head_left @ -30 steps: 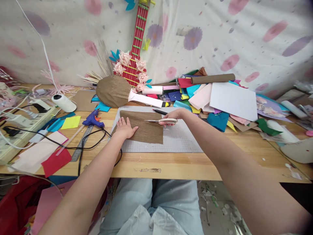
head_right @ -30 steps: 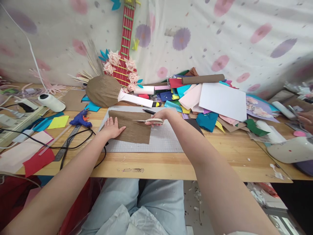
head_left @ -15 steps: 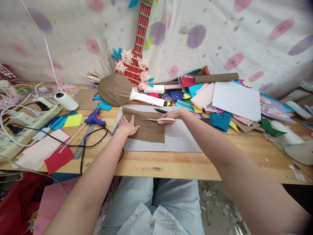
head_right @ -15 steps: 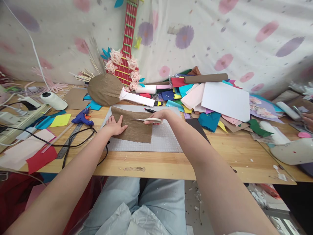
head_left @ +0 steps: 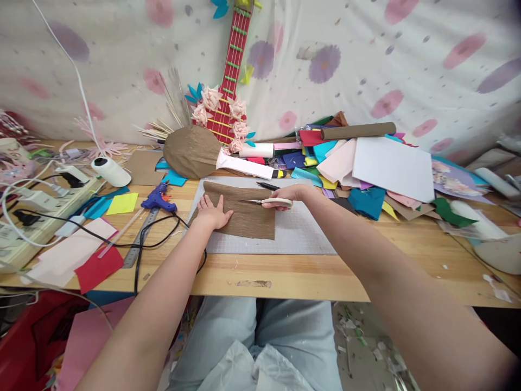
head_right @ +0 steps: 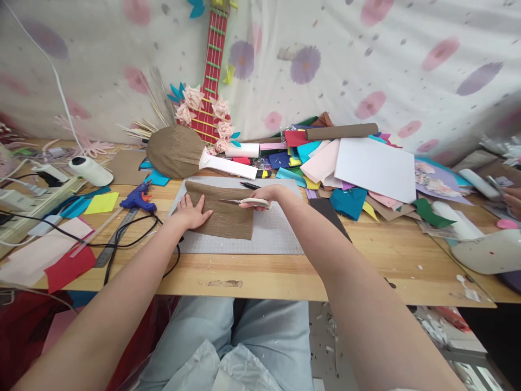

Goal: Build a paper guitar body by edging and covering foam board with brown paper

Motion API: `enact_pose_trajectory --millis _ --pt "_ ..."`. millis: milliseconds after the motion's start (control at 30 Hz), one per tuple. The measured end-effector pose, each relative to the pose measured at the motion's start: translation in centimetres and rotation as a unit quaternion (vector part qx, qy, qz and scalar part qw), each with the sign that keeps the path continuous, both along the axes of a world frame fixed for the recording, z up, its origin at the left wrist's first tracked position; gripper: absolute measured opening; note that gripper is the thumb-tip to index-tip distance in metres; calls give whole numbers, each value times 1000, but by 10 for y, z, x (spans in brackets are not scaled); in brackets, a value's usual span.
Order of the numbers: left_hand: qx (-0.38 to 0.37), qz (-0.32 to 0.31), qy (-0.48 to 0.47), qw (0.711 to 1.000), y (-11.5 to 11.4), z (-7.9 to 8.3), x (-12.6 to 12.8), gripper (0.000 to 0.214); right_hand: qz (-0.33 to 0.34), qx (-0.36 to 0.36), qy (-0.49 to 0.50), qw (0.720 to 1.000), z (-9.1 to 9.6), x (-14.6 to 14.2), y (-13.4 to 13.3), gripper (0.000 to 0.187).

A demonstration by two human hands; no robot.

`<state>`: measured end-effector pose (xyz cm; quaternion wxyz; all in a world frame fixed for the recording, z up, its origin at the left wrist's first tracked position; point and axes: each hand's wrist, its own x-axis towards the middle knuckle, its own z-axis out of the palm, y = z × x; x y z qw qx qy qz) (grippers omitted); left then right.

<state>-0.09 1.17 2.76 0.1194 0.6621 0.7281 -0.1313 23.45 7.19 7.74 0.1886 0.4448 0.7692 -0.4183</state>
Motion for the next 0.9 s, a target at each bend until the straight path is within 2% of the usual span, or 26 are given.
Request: enact_pose_trajectory --millis 367,900 --pt "30 4 -10 1000 0 -8 -2 81 11 29 -39 999 1 -25 4 67" --pt "33 19 -14 999 0 -10 -2 91 25 91 -21 995 -1 -20 -4 68"
